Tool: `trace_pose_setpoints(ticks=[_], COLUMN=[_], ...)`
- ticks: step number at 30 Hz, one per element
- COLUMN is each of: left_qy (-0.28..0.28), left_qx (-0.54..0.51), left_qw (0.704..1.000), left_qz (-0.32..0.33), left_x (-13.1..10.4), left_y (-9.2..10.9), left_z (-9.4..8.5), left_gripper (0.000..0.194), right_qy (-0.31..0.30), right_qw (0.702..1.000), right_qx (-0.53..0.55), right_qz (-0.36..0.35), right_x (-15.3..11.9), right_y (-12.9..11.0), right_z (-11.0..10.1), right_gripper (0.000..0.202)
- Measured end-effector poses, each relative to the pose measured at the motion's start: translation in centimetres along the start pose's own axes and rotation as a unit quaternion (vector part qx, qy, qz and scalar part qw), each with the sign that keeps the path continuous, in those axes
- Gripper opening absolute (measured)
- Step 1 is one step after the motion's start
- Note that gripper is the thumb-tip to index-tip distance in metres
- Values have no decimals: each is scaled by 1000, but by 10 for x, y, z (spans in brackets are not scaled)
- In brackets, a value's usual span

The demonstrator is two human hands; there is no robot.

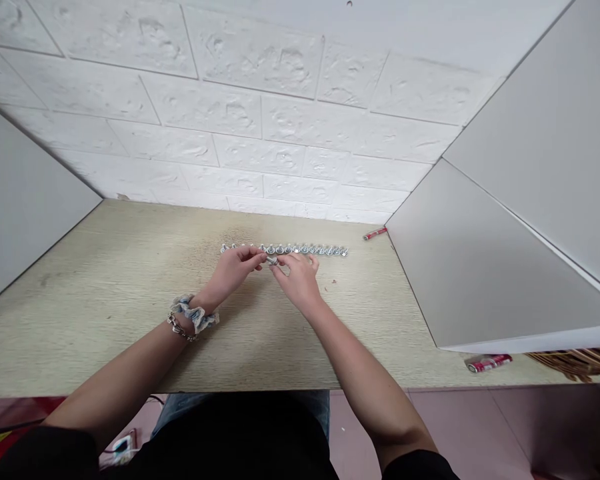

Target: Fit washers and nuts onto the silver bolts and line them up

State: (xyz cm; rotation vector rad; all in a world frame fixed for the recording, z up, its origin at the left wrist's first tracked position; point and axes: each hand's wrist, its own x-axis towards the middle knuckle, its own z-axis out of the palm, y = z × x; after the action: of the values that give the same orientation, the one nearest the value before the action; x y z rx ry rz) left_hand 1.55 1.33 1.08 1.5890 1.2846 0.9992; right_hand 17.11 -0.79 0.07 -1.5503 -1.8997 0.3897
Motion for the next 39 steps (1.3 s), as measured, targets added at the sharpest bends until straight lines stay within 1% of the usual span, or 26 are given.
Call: trace_pose_setpoints(ticks=[3, 6, 9, 11, 13, 16, 19, 23, 26, 28, 33, 36, 39], left_qy=[-6, -41, -65, -62, -55, -55, -63, -67, -69, -75, -112, -116, -109], left_qx=[-30, -109, -232, -304, -353, -403, -438, -456, -452, -439, -417, -420, -423], left_qw=[999, 988, 958, 933, 912, 883, 859, 836, 832, 838, 855, 854, 850], left_qz=[-45, -106, -158, -181, -202, -233, -260, -298, -314, -316, -287, -284, -294], left_x=[1, 0, -2, -2, -1, 1, 1, -1, -2, -3, -2, -2, -2], left_y=[0, 1, 2, 1, -2, -5, -3, 3, 5, 6, 4, 3, 2], left_z=[0, 0, 0, 1, 2, 2, 3, 3, 4, 5, 6, 5, 5], left_gripper=[17, 20, 24, 21, 17, 16, 16, 16, 17, 16, 18, 19, 17], right_qy=[6, 12, 26, 32, 33, 34, 40, 46, 48, 47, 40, 35, 28], right_qw=[1000, 1000, 1000, 999, 999, 999, 999, 999, 999, 999, 999, 999, 1000], right_qx=[1, 5, 4, 1, -3, -9, -10, -9, -13, -13, -14, -9, -2], right_qz=[6, 8, 12, 11, 7, 1, -5, -16, -21, -22, -22, -15, -12], right_x=[0, 1, 1, 1, 1, 0, -1, -1, -1, -1, -1, 0, 0], right_y=[1, 3, 4, 4, 3, 2, 0, -1, -1, -1, -1, -1, -1], right_z=[1, 1, 0, 0, 0, -1, -2, -4, -4, -3, -3, -4, -5], right_gripper=[16, 17, 17, 18, 19, 21, 20, 19, 20, 20, 23, 24, 23])
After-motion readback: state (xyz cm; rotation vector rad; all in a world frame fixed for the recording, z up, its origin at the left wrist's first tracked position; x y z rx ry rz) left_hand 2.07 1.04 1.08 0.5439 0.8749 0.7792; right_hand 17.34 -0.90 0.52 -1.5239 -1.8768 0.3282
